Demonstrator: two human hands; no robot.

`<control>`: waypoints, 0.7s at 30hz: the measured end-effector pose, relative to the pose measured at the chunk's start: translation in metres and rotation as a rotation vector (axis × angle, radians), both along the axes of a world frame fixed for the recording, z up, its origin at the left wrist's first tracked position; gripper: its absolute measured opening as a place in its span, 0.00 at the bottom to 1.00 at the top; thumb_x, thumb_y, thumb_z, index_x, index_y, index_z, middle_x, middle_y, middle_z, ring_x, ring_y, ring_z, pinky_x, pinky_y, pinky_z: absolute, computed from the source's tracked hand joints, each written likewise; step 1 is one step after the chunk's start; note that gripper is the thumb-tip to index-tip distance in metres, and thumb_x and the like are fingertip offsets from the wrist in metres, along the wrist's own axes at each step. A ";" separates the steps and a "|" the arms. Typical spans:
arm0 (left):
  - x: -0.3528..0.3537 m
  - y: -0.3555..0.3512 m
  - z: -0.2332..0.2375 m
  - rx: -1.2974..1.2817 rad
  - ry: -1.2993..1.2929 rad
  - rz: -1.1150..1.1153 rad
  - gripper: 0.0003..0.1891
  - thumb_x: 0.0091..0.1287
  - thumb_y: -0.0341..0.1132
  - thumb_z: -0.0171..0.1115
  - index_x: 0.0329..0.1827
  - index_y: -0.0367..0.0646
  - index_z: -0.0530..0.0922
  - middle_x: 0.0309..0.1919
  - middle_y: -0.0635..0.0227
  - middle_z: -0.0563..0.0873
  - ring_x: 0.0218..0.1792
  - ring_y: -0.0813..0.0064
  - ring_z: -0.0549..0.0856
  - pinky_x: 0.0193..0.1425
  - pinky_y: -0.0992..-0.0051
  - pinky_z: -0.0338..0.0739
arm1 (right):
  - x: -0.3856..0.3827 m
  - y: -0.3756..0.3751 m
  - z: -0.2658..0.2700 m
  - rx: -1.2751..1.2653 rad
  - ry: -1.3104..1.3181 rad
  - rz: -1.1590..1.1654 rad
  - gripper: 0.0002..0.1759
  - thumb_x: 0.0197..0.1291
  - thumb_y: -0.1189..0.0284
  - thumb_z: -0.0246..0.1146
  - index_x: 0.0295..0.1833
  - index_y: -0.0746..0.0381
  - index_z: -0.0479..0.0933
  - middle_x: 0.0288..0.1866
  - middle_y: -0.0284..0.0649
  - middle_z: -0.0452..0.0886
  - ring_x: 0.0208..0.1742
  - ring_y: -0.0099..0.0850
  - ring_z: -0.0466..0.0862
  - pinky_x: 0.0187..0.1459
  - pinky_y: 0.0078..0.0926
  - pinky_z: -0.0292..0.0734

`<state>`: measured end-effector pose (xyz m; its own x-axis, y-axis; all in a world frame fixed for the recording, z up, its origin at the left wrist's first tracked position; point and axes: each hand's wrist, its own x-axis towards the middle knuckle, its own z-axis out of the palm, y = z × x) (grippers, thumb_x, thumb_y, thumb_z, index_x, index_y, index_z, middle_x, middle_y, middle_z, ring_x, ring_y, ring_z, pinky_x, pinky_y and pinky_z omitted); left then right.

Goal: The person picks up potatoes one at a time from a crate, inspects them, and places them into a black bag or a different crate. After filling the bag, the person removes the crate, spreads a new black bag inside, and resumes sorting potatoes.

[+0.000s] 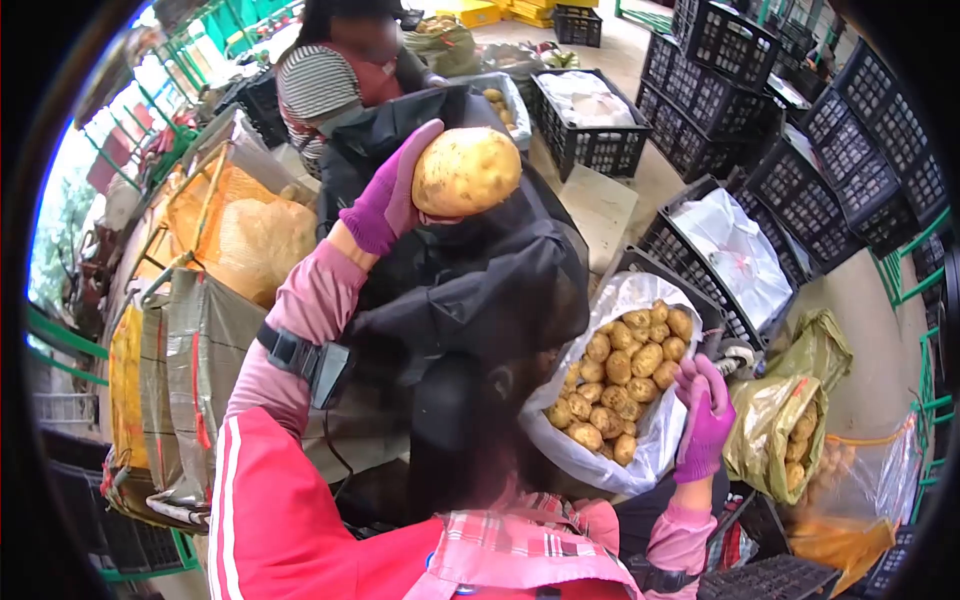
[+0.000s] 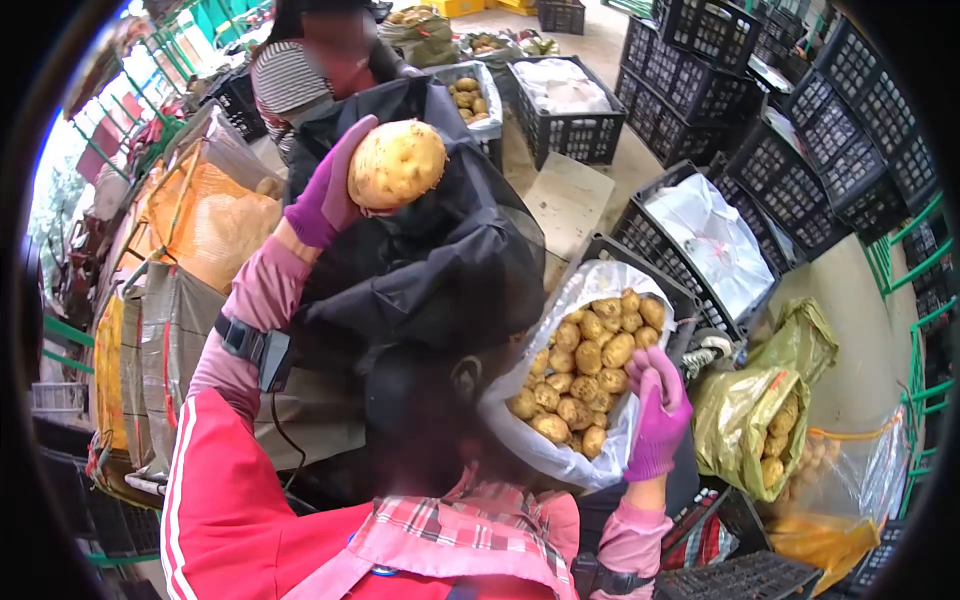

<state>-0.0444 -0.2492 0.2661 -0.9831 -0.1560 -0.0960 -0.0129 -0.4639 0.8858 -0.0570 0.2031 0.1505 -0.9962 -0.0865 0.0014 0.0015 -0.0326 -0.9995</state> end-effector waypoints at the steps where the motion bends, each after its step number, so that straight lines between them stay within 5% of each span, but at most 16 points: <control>1: -0.004 -0.015 -0.009 -0.051 0.019 0.008 0.26 0.77 0.47 0.50 0.75 0.50 0.63 0.60 0.56 0.81 0.52 0.57 0.87 0.39 0.57 0.89 | 0.001 0.006 -0.006 0.004 -0.027 -0.011 0.21 0.73 0.69 0.57 0.64 0.71 0.73 0.55 0.48 0.82 0.53 0.35 0.85 0.56 0.30 0.80; 2: -0.005 -0.007 -0.020 -0.233 0.078 0.217 0.25 0.77 0.54 0.45 0.72 0.55 0.67 0.59 0.53 0.81 0.46 0.53 0.89 0.31 0.57 0.88 | 0.001 0.009 -0.011 0.013 -0.056 -0.028 0.20 0.73 0.69 0.56 0.64 0.71 0.73 0.55 0.48 0.82 0.53 0.34 0.85 0.55 0.29 0.80; 7: -0.017 0.012 -0.012 0.280 -0.078 -0.059 0.31 0.75 0.61 0.37 0.65 0.48 0.73 0.48 0.45 0.84 0.34 0.48 0.87 0.24 0.61 0.85 | 0.004 0.005 -0.019 0.043 -0.085 -0.028 0.20 0.73 0.70 0.56 0.64 0.71 0.73 0.54 0.47 0.83 0.52 0.33 0.85 0.55 0.28 0.80; 9: -0.025 0.019 -0.021 0.164 -0.079 -0.002 0.31 0.75 0.62 0.38 0.64 0.47 0.74 0.46 0.45 0.84 0.33 0.47 0.87 0.22 0.61 0.84 | 0.003 -0.003 -0.017 0.042 -0.085 -0.010 0.19 0.72 0.73 0.57 0.63 0.72 0.73 0.53 0.47 0.83 0.51 0.33 0.85 0.56 0.29 0.80; 15: -0.013 0.053 -0.043 -0.955 0.415 0.181 0.30 0.74 0.59 0.46 0.69 0.46 0.69 0.54 0.48 0.83 0.40 0.48 0.88 0.29 0.56 0.86 | -0.001 -0.043 0.003 -0.048 0.106 0.180 0.22 0.70 0.75 0.59 0.67 0.70 0.70 0.56 0.47 0.82 0.56 0.34 0.83 0.60 0.29 0.77; 16: -0.010 0.065 -0.043 -0.797 0.354 0.074 0.29 0.75 0.56 0.46 0.70 0.45 0.68 0.56 0.49 0.82 0.43 0.49 0.88 0.31 0.55 0.87 | -0.003 -0.051 0.006 -0.099 0.227 0.267 0.30 0.69 0.72 0.63 0.73 0.68 0.63 0.61 0.48 0.79 0.61 0.36 0.80 0.62 0.31 0.75; 18: -0.012 0.095 -0.041 0.115 -0.072 -0.242 0.28 0.76 0.52 0.47 0.72 0.43 0.66 0.58 0.50 0.81 0.49 0.51 0.87 0.37 0.52 0.88 | 0.001 -0.069 0.036 -0.148 0.261 0.366 0.46 0.63 0.60 0.70 0.78 0.62 0.54 0.72 0.46 0.69 0.70 0.39 0.73 0.67 0.35 0.71; 19: -0.011 0.113 -0.045 0.286 -0.224 -0.310 0.28 0.77 0.49 0.47 0.73 0.42 0.65 0.60 0.50 0.81 0.51 0.51 0.87 0.40 0.50 0.88 | 0.004 -0.072 0.045 -0.188 0.186 0.414 0.50 0.59 0.59 0.73 0.78 0.63 0.51 0.75 0.44 0.65 0.73 0.39 0.69 0.69 0.37 0.67; 21: -0.006 0.175 -0.065 0.160 -0.239 -0.178 0.29 0.77 0.55 0.43 0.69 0.42 0.70 0.58 0.52 0.82 0.56 0.54 0.85 0.55 0.60 0.85 | 0.011 -0.085 0.041 -0.275 0.245 0.321 0.52 0.56 0.62 0.75 0.78 0.64 0.51 0.71 0.46 0.67 0.71 0.35 0.69 0.68 0.35 0.67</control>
<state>-0.0508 -0.0740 0.2016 -0.9404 0.0513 -0.3363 -0.3043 -0.5685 0.7643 -0.0460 0.1185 0.1912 -0.8869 -0.3530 0.2980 -0.1793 -0.3316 -0.9262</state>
